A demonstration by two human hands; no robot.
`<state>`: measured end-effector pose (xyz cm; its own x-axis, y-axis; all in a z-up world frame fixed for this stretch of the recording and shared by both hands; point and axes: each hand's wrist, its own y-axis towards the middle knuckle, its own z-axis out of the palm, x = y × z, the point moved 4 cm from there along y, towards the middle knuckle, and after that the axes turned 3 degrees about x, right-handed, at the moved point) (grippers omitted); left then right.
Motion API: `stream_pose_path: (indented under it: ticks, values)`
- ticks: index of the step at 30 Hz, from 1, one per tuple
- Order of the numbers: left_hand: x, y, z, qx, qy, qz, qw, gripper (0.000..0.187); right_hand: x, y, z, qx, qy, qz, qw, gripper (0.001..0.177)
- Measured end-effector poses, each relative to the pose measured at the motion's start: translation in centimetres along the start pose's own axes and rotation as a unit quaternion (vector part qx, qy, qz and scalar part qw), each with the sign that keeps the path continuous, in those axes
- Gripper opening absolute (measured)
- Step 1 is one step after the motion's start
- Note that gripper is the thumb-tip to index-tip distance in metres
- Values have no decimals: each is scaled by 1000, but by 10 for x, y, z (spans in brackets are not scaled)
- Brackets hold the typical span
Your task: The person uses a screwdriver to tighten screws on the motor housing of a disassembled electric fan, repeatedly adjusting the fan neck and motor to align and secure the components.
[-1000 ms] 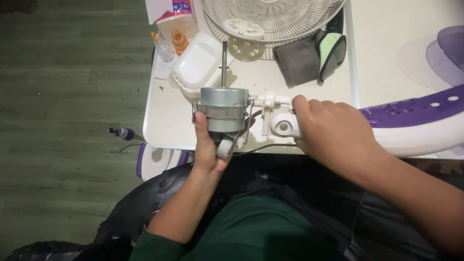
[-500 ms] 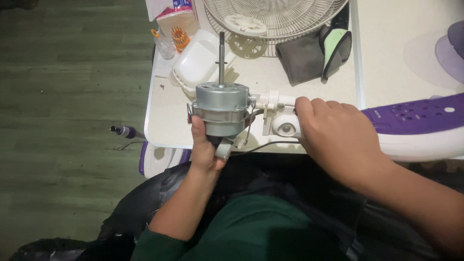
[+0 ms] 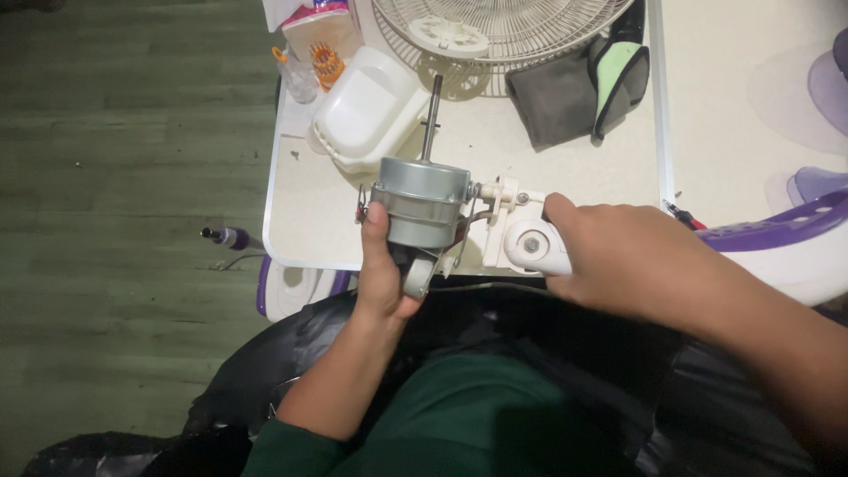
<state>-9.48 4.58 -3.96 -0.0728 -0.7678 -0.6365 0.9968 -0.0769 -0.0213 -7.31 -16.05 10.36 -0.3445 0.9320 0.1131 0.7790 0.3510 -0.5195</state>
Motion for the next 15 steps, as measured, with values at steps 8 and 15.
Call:
stream_pose_path:
  ticks: [8,15]
  values:
    - [-6,-3,2,-9,-3,-6,1000,78,0,-4,0,-1,-19,9,1000,48]
    - [-16,-1,2,46,3,-33,998,74,1,-5,7,-92,-35,-41,994,46]
